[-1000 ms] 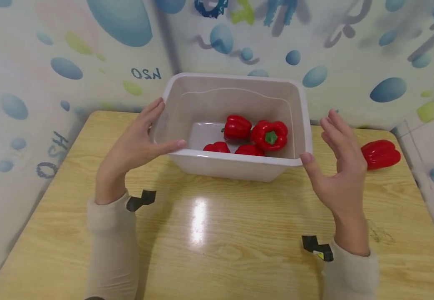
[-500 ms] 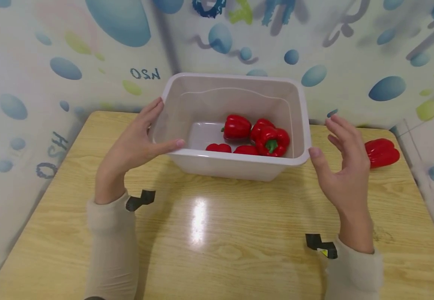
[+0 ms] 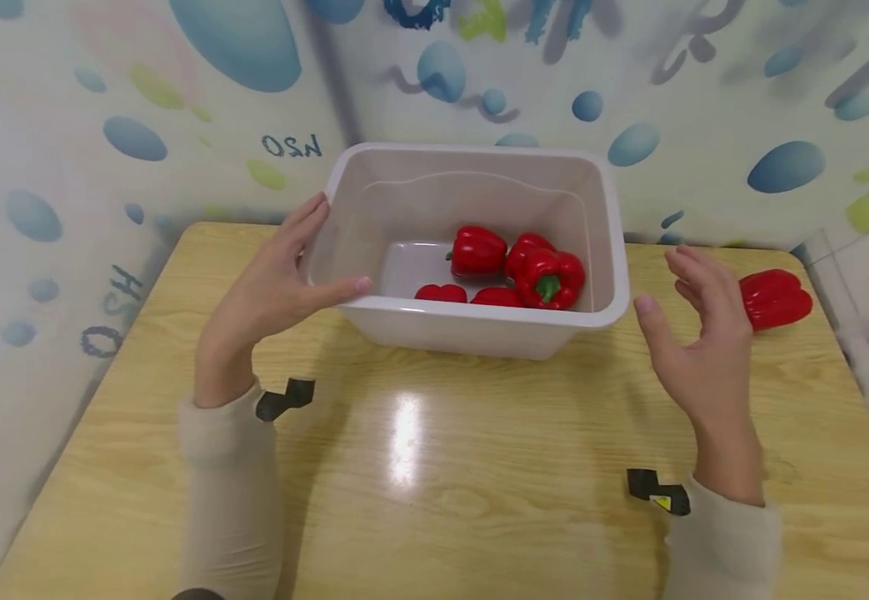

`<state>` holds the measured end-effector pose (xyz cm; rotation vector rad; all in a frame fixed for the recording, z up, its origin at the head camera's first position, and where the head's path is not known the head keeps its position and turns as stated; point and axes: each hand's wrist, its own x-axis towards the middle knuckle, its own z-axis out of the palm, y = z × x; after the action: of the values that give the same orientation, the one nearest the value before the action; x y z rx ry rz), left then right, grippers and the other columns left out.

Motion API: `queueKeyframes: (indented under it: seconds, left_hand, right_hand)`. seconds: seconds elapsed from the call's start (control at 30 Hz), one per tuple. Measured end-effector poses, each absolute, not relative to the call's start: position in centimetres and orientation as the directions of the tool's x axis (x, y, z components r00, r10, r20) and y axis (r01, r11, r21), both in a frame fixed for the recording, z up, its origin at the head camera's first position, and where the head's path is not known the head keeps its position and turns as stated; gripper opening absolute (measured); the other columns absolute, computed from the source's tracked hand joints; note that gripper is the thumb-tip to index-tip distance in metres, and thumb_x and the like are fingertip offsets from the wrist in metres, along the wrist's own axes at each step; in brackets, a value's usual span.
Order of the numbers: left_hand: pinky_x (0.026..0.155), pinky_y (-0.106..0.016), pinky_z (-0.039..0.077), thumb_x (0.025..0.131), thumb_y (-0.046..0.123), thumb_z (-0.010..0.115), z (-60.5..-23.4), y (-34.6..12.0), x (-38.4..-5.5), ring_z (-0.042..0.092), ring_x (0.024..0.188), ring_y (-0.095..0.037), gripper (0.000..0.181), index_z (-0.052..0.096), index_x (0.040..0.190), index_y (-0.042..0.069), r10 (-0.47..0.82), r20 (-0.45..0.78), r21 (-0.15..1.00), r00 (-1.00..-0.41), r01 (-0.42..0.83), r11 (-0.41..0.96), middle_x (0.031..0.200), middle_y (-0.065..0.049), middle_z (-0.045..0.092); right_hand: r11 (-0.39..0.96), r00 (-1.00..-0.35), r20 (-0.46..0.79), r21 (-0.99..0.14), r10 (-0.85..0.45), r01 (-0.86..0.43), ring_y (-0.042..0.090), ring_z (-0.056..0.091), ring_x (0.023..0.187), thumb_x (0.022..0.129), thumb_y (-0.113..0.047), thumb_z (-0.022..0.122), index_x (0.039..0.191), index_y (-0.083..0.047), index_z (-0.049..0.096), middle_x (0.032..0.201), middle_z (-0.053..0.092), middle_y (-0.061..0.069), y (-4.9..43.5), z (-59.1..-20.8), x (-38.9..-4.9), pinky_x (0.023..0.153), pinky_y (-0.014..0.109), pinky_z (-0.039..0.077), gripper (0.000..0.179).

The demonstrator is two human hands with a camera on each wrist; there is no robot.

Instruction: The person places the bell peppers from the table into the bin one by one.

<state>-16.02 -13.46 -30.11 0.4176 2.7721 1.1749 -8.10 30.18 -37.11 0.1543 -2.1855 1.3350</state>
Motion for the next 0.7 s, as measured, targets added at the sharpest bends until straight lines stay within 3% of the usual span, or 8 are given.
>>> queueKeyframes:
  seconds: [0.3,0.5,0.7]
  left_hand:
    - [0.128,-0.055,0.034,0.084,0.056,0.085,-30.1,-13.4,-16.1,0.028,0.161,-0.024,0.114,0.019,0.171,0.023,0.289,0.005,0.717,-0.957,0.205,0.666,0.178,0.011,0.014]
    - [0.129,-0.055,0.033,0.084,0.055,0.085,-30.1,-13.5,-16.1,0.026,0.162,-0.024,0.114,0.019,0.170,0.022,0.285,0.006,0.707,-0.959,0.205,0.677,0.178,0.011,0.014]
    - [0.129,-0.055,0.032,0.084,0.056,0.085,-30.2,-13.4,-16.2,0.027,0.162,-0.024,0.114,0.019,0.171,0.023,0.289,0.006,0.711,-0.957,0.208,0.672,0.178,0.012,0.014]
  right_hand:
    - [0.601,-0.844,0.458,-0.769,0.279,-0.218,-0.003,0.052,0.134,0.096,-0.011,0.073,0.146,-0.006,0.061,0.149,0.053,-0.019,32.7,-38.9,-6.3,0.115,0.011,0.041,0.052]
    - [0.658,-0.841,0.371,-0.753,0.393,-0.025,0.004,0.036,0.150,0.097,-0.020,0.073,0.154,-0.016,0.054,0.165,0.043,-0.005,35.1,-40.4,-5.6,0.122,0.015,0.032,0.060]
    - [0.676,-0.811,0.333,-0.730,0.481,0.101,0.010,0.032,0.154,0.096,-0.021,0.074,0.157,-0.021,0.050,0.168,0.040,0.001,36.9,-41.6,-5.3,0.117,0.016,0.025,0.065]
